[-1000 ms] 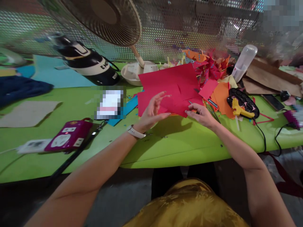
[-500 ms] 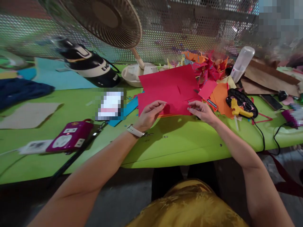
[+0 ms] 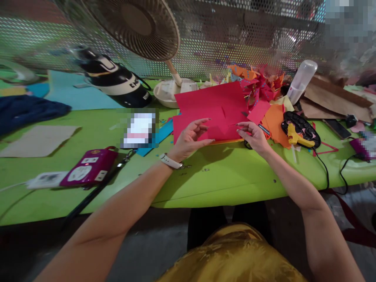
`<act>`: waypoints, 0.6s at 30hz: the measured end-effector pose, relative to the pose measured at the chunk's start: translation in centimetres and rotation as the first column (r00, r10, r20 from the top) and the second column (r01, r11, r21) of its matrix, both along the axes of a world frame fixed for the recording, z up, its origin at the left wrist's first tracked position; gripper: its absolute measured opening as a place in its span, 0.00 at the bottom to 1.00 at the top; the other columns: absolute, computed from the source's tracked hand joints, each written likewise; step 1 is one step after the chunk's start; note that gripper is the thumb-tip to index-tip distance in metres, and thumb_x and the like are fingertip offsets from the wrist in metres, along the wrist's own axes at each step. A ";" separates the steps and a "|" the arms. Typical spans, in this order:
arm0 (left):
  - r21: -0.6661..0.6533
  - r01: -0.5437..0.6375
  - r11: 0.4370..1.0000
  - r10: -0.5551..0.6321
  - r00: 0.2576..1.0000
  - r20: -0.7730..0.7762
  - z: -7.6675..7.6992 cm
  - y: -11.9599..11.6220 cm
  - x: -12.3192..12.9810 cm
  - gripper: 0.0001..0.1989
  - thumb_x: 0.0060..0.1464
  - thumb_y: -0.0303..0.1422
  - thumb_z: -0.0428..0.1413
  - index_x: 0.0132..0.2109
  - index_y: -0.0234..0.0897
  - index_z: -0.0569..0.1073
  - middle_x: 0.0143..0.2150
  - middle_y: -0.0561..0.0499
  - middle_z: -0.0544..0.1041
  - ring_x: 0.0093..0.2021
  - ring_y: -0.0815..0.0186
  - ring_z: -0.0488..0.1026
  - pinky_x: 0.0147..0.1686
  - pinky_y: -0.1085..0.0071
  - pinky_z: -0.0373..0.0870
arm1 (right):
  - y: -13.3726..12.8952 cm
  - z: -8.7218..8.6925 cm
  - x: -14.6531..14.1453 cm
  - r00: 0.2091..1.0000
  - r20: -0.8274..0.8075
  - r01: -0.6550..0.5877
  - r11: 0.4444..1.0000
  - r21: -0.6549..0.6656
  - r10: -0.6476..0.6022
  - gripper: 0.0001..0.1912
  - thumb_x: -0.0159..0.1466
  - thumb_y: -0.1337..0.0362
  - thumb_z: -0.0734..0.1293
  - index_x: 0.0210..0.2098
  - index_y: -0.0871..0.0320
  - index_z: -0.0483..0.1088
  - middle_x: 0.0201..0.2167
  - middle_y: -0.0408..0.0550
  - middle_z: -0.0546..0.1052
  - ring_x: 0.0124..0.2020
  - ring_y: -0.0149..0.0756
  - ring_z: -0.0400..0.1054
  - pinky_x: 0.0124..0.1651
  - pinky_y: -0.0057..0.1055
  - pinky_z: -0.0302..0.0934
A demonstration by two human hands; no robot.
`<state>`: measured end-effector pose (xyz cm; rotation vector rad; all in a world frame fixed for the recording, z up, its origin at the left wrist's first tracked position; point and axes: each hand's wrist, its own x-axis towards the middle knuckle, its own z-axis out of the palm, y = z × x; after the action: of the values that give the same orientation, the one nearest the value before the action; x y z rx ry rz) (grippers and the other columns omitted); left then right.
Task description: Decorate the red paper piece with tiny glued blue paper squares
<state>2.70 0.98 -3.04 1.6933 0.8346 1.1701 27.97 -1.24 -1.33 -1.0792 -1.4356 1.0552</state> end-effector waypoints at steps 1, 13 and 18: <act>0.018 -0.013 1.000 0.013 1.000 -0.014 -0.1 0.1 0.0 0.33 0.44 0.35 0.66 0.58 0.42 0.66 0.47 0.46 0.75 0.50 0.62 0.72 0.56 0.58 0.66 | 0.0 0.0 0.0 1.000 -0.002 0.006 1.000 -0.007 -0.006 0.20 0.55 0.53 0.71 0.43 0.55 0.70 0.33 0.45 0.74 0.37 0.31 0.69 0.42 0.31 0.66; 0.079 -0.111 0.991 0.113 0.993 -0.022 -0.2 0.5 0.0 0.34 0.48 0.35 0.64 0.61 0.39 0.62 0.48 0.43 0.76 0.47 0.60 0.76 0.51 0.57 0.72 | 0.4 -1.1 0.1 0.996 0.085 -0.031 1.000 0.004 0.030 0.27 0.53 0.59 0.72 0.51 0.57 0.67 0.41 0.50 0.75 0.48 0.38 0.69 0.50 0.37 0.67; 0.096 -0.134 0.986 0.141 0.987 -0.078 -0.1 0.6 -0.3 0.33 0.51 0.33 0.61 0.63 0.39 0.61 0.50 0.42 0.76 0.47 0.61 0.76 0.50 0.59 0.73 | 0.7 -2.0 0.3 0.973 0.218 0.047 0.991 0.124 -0.074 0.20 0.58 0.60 0.68 0.50 0.56 0.68 0.43 0.51 0.76 0.48 0.38 0.71 0.53 0.41 0.65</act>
<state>2.40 1.53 -3.13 1.7934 0.9770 1.2526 28.27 -0.54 -3.32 -1.1752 -1.6106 0.8147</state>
